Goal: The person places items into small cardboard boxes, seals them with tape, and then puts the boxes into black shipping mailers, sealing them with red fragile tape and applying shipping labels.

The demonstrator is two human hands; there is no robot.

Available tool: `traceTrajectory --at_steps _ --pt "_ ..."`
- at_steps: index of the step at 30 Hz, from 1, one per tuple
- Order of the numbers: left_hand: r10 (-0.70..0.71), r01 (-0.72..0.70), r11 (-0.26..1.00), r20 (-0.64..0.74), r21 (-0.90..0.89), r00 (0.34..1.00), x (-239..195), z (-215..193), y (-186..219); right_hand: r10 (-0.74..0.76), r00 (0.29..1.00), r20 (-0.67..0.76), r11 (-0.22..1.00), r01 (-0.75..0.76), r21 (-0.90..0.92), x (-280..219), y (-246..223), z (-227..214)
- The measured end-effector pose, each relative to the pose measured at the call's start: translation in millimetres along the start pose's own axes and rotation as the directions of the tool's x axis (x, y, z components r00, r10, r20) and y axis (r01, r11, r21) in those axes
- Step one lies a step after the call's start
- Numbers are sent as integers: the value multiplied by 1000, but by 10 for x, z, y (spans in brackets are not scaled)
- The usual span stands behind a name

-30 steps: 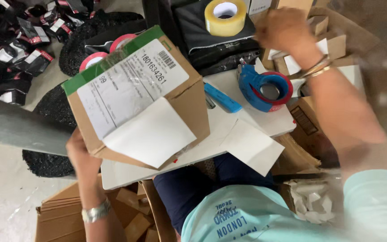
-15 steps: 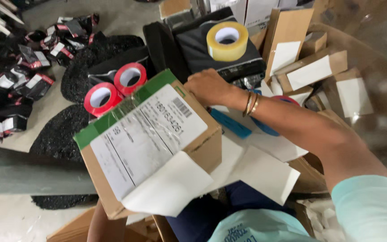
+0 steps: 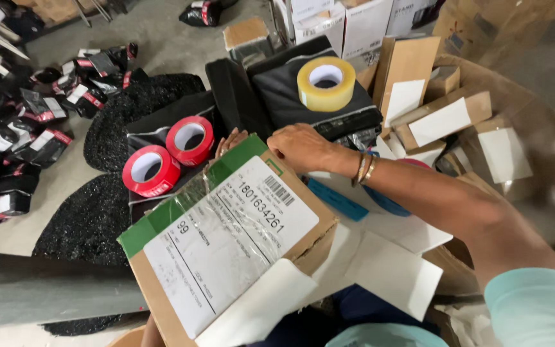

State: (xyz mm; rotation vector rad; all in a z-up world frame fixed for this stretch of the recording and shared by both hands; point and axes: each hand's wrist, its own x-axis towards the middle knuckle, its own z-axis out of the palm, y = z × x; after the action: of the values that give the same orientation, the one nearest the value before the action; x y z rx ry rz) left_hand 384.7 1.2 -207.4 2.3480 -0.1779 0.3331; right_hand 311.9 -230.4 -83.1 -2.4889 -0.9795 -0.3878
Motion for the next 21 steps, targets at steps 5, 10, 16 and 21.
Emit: traceTrajectory --at_steps 5,10,16,21 --pt "-1 1 1000 -8 15 1000 39 103 113 211 973 92 937 -228 264 -35 54 -112" --pt "-1 2 999 -11 45 1000 40 194 110 226 959 174 785 -284 550 26 134 -141" --pt "-2 2 997 3 74 1000 -327 234 -29 141 975 174 121 -191 974 3 22 -603" --pt "-28 28 998 5 48 1000 -373 -231 -28 251 960 -124 133 93 987 -35 -49 -1457"
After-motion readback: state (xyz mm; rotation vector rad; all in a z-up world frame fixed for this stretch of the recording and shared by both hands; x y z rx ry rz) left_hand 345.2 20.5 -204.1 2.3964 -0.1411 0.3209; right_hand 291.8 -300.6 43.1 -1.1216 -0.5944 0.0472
